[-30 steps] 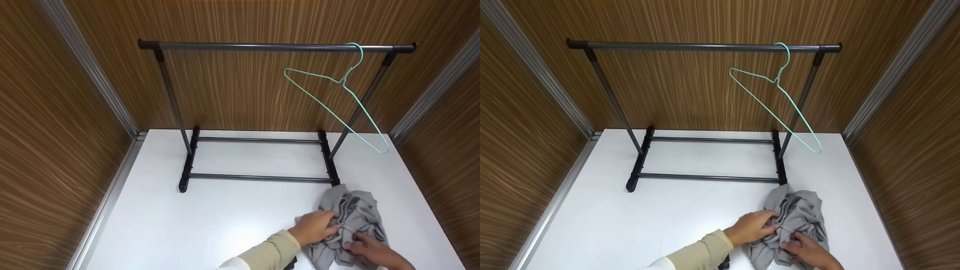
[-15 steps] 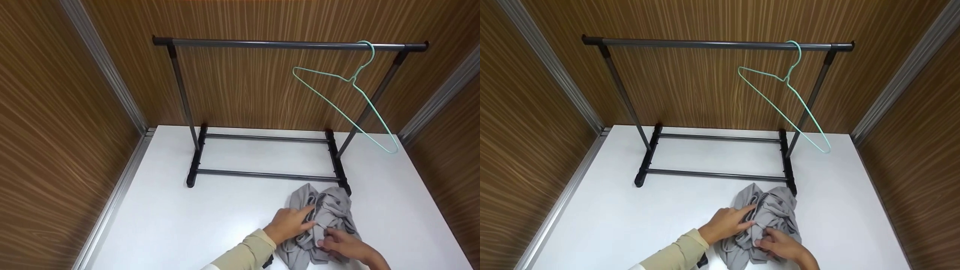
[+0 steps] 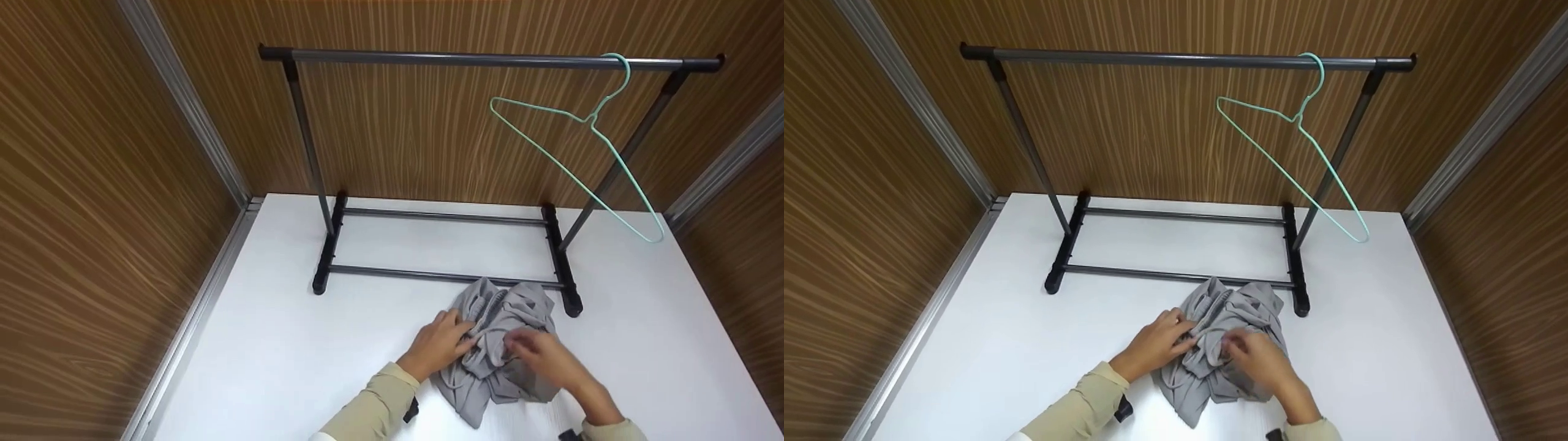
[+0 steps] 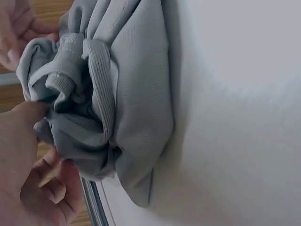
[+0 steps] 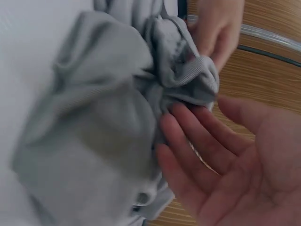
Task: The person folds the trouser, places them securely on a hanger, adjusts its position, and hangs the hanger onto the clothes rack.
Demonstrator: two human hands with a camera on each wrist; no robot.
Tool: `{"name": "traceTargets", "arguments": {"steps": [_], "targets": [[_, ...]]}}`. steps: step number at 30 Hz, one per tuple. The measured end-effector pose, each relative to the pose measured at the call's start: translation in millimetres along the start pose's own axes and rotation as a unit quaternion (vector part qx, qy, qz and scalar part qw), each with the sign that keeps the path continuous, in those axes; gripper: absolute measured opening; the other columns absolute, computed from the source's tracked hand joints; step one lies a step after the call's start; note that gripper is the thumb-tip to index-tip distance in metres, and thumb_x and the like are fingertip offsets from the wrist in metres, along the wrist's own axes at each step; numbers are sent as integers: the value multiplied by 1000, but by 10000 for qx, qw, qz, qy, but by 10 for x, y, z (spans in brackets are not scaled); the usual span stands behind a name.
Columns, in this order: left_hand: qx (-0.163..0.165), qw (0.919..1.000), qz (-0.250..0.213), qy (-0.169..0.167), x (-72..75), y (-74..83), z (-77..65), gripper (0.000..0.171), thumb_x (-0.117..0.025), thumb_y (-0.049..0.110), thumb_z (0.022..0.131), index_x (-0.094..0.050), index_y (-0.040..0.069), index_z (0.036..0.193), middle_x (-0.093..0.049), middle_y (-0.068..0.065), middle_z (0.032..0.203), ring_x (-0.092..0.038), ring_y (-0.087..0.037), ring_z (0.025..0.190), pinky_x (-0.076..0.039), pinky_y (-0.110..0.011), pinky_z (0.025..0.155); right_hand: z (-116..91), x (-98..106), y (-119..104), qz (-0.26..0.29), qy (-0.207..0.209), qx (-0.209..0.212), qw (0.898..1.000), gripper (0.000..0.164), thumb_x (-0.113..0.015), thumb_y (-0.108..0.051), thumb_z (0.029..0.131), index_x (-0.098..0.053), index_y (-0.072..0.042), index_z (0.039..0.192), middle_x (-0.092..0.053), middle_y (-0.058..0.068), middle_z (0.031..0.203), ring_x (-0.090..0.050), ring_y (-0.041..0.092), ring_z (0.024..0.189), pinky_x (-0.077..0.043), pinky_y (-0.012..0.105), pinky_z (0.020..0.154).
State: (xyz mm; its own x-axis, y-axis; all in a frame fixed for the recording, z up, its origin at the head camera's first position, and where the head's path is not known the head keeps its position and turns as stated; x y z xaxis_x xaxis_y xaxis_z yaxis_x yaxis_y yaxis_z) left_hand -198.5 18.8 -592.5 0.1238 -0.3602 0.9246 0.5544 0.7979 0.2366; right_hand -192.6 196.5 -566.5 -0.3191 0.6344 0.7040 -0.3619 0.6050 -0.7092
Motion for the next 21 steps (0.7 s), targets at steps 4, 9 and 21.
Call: {"name": "traceTargets", "arguments": {"steps": [4, 9, 21], "targets": [[-264, 9996, -50, -73, 11, -8, -25, 29, -60, 39, 89, -66, 25, 113, -51, -2, 122, -46, -17, 102, -44, -28, 80, 221, 241, -28, -163, 777, 58, 9968, 17, -61, -4, 88, -64, -3, 105, -65, 5, 99, -61, 20, 89, -51, 35, 78], [-469, 9984, -64, -321, 18, 36, -29, 21, -60, 35, 89, -66, 25, 106, -49, 4, 131, -41, -16, 118, -41, -32, 86, 503, 247, 55, -963, 923, 350, 9904, 39, -67, -8, 83, -57, -3, 121, -59, 13, 115, -50, 33, 108, -39, 51, 91], [-774, 9949, -488, 433, 458, -78, 128, 15, -57, 23, 87, -57, 13, 98, -62, 4, 92, -58, -13, 99, -31, -30, 103, 713, 162, 159, -1039, -141, 83, 9945, 32, -68, -9, 81, -62, -1, 113, -54, 5, 89, -52, 20, 78, -46, 40, 69]]}}
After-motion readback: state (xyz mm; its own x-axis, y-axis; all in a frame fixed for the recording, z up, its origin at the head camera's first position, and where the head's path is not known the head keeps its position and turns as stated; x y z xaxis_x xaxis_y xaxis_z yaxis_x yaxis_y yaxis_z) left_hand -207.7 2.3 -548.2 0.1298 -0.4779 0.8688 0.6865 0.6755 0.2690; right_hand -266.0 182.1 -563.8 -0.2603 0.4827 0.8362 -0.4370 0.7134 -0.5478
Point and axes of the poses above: each hand's wrist, its own z-axis towards the middle knuckle, its own x-axis out of the back of the hand, y = z × x, the point moved 6 cm from there along z, towards the middle knuckle
